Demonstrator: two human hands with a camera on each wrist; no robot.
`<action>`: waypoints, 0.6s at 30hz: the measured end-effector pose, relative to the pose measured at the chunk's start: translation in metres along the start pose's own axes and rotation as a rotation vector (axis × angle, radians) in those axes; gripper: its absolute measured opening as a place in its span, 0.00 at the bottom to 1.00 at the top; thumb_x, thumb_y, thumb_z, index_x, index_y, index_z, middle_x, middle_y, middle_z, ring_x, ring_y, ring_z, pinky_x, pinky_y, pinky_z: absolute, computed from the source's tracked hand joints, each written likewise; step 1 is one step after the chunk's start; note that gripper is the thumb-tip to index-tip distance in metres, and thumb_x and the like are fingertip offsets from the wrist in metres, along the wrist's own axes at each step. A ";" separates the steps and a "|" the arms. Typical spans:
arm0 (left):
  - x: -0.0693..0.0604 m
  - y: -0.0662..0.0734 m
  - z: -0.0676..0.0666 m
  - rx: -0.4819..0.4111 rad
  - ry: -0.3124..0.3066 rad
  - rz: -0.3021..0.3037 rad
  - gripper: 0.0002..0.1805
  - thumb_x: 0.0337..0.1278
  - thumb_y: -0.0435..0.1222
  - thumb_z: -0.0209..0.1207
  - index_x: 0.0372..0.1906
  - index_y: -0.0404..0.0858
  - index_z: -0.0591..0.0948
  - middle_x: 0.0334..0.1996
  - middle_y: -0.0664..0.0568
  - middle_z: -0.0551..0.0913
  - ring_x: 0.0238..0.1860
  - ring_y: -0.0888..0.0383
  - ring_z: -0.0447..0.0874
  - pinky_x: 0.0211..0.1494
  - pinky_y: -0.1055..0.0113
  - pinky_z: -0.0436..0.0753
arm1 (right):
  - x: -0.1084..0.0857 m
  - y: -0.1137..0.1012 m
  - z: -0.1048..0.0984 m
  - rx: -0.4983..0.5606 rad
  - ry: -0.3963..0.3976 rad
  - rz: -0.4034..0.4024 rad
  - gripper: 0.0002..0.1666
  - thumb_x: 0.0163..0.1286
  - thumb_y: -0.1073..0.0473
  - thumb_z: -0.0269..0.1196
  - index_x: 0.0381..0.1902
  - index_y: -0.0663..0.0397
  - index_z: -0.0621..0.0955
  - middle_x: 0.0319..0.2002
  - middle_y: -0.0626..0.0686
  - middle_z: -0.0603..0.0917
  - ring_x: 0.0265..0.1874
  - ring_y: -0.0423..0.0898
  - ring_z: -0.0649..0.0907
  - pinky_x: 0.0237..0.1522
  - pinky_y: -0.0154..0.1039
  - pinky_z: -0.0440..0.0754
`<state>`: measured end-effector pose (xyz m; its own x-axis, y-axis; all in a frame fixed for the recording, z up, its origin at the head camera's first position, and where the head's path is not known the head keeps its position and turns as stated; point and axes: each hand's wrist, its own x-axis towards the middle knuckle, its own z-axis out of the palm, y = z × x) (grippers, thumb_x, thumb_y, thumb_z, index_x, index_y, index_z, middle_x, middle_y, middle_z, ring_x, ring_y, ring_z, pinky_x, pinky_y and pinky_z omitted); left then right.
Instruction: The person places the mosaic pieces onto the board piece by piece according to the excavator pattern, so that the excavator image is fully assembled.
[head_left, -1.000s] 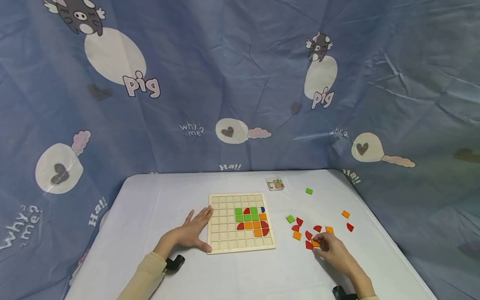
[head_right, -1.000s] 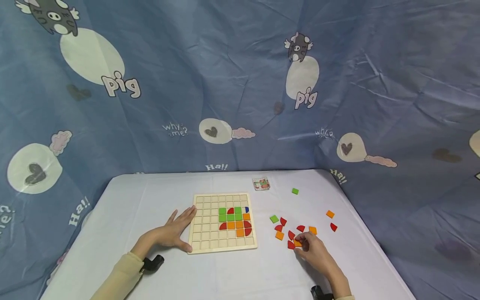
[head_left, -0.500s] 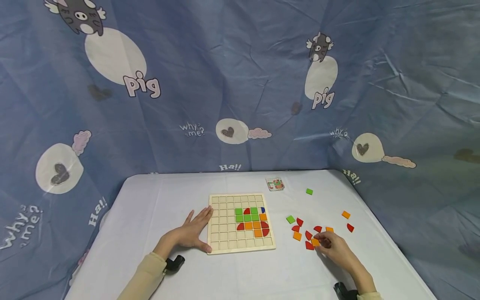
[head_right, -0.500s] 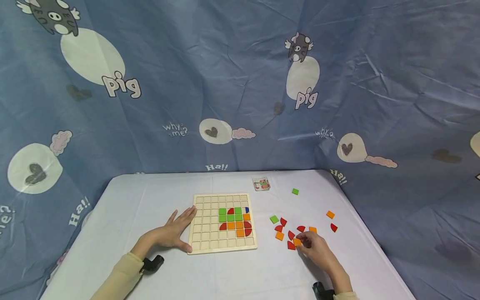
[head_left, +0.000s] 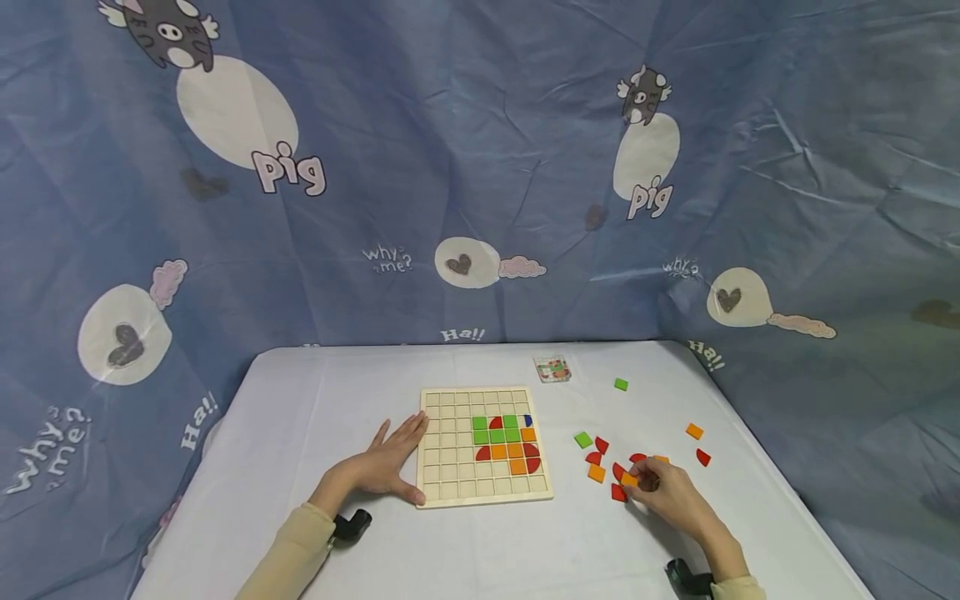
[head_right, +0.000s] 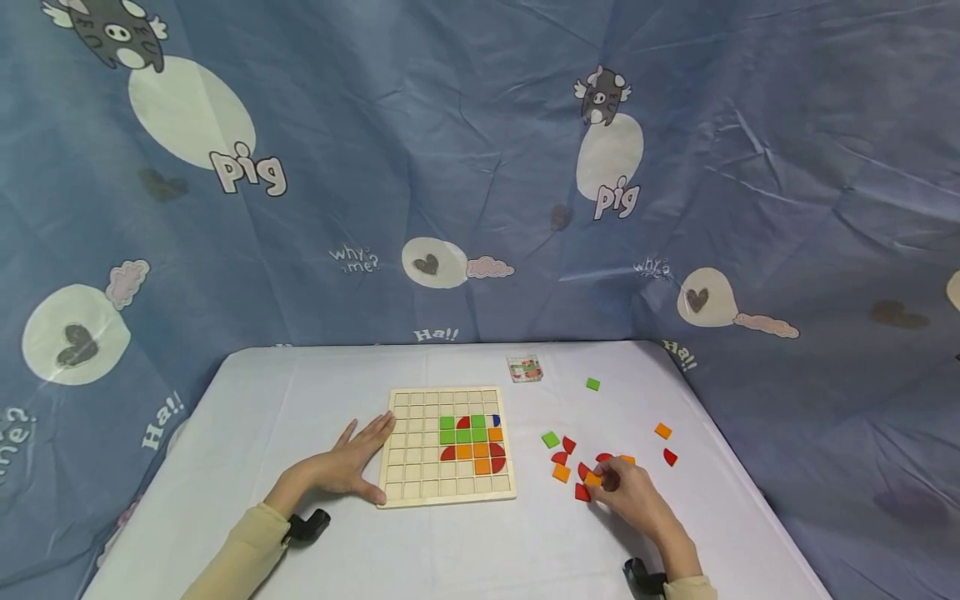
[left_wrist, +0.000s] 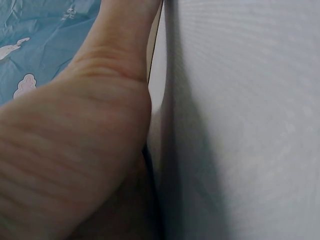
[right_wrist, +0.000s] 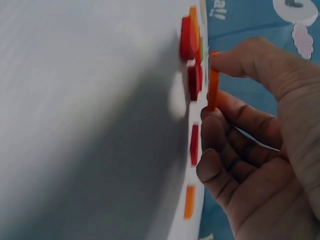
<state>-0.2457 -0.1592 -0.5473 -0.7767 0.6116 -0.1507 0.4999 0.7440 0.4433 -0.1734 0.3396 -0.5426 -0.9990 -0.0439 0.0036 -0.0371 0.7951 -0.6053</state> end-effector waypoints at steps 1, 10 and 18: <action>0.000 0.000 0.000 0.001 0.000 0.001 0.74 0.31 0.69 0.66 0.77 0.34 0.41 0.78 0.41 0.37 0.78 0.43 0.35 0.75 0.37 0.32 | 0.001 -0.003 0.001 0.007 0.006 -0.024 0.14 0.53 0.57 0.74 0.35 0.53 0.81 0.28 0.45 0.79 0.28 0.37 0.75 0.29 0.28 0.76; 0.000 -0.001 0.000 0.003 -0.007 0.003 0.74 0.32 0.69 0.66 0.76 0.33 0.41 0.78 0.41 0.37 0.78 0.43 0.35 0.74 0.37 0.31 | 0.023 -0.043 0.023 0.007 -0.060 -0.237 0.12 0.55 0.58 0.72 0.35 0.46 0.81 0.29 0.41 0.77 0.27 0.35 0.75 0.29 0.28 0.77; 0.002 -0.004 0.003 0.004 -0.013 -0.010 0.74 0.30 0.72 0.64 0.77 0.36 0.41 0.78 0.45 0.36 0.79 0.46 0.34 0.75 0.39 0.29 | 0.044 -0.096 0.055 -0.035 -0.163 -0.410 0.11 0.56 0.57 0.71 0.35 0.50 0.82 0.31 0.43 0.79 0.28 0.36 0.75 0.28 0.27 0.75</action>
<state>-0.2478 -0.1604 -0.5516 -0.7769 0.6072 -0.1667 0.4934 0.7515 0.4380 -0.2128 0.2280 -0.5277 -0.8848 -0.4526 0.1109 -0.4334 0.7119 -0.5526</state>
